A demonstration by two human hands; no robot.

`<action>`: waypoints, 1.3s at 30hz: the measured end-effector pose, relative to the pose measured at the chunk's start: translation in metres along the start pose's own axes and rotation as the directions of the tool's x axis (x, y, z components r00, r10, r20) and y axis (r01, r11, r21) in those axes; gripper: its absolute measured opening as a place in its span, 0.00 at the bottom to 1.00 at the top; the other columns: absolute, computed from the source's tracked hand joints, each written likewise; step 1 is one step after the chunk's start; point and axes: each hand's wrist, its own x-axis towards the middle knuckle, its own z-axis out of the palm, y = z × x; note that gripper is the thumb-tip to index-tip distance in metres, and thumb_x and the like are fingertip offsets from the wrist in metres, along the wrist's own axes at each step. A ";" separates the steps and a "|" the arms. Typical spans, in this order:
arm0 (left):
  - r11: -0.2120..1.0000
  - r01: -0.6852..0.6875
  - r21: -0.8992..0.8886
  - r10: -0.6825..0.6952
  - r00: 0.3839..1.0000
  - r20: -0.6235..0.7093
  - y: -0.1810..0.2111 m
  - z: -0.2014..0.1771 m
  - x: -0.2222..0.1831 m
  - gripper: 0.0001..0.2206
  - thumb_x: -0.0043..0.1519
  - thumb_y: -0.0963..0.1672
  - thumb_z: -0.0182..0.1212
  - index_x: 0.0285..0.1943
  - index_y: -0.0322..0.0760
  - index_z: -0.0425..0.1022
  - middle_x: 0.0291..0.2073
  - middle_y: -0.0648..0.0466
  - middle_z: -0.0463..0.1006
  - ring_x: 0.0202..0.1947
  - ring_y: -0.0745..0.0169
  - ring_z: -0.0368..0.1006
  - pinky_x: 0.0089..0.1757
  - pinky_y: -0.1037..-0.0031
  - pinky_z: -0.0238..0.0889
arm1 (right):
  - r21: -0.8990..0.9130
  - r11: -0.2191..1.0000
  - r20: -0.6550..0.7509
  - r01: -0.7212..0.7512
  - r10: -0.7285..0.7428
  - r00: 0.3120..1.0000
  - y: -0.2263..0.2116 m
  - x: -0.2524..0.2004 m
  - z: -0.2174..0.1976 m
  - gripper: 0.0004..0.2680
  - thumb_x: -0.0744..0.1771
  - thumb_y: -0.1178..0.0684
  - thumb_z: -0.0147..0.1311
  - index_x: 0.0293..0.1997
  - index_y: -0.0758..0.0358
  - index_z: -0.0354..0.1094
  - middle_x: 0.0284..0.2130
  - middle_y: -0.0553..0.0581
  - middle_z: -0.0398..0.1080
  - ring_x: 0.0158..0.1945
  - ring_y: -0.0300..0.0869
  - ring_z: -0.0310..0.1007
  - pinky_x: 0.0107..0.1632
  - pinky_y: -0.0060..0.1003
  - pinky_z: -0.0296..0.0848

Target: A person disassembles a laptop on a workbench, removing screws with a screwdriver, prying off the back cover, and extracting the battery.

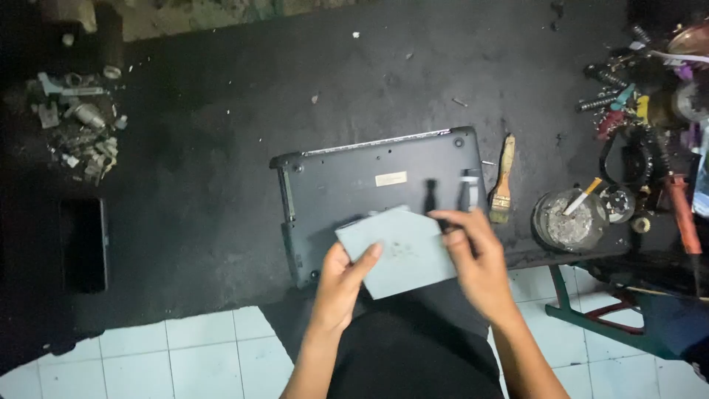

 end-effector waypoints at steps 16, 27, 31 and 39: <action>0.952 -0.306 -0.023 0.299 0.942 -0.152 0.119 0.019 0.116 0.24 0.65 0.46 0.67 0.66 0.27 0.69 0.60 0.37 0.73 0.67 0.41 0.67 0.63 0.48 0.59 | -0.337 0.934 -0.395 0.117 -0.253 0.883 0.083 -0.009 0.017 0.07 0.68 0.61 0.58 0.42 0.54 0.81 0.28 0.54 0.65 0.29 0.48 0.68 0.40 0.40 0.69; 0.914 -0.287 0.288 0.288 0.957 0.040 0.088 0.046 0.207 0.23 0.66 0.48 0.66 0.63 0.25 0.71 0.45 0.44 0.78 0.46 0.54 0.80 0.43 0.58 0.79 | -0.542 0.822 -0.401 0.178 -0.438 0.804 0.100 -0.009 0.028 0.05 0.68 0.57 0.59 0.41 0.50 0.80 0.27 0.50 0.62 0.25 0.44 0.64 0.32 0.35 0.66; 0.906 -0.289 0.309 0.296 0.955 0.026 0.077 0.039 0.219 0.24 0.66 0.47 0.66 0.66 0.26 0.69 0.47 0.41 0.78 0.48 0.51 0.79 0.44 0.55 0.78 | -0.536 0.821 -0.403 0.194 -0.451 0.796 0.095 -0.007 0.027 0.05 0.68 0.57 0.58 0.41 0.52 0.81 0.26 0.52 0.62 0.24 0.45 0.63 0.31 0.35 0.65; 0.729 -0.273 0.628 0.269 0.958 0.103 0.119 0.051 0.166 0.42 0.65 0.55 0.65 0.74 0.16 0.52 0.66 0.22 0.61 0.67 0.28 0.62 0.53 0.47 0.68 | -0.504 0.837 -0.418 0.212 -0.452 0.788 0.107 -0.011 0.027 0.09 0.70 0.56 0.51 0.50 0.54 0.79 0.27 0.53 0.60 0.23 0.44 0.62 0.30 0.35 0.66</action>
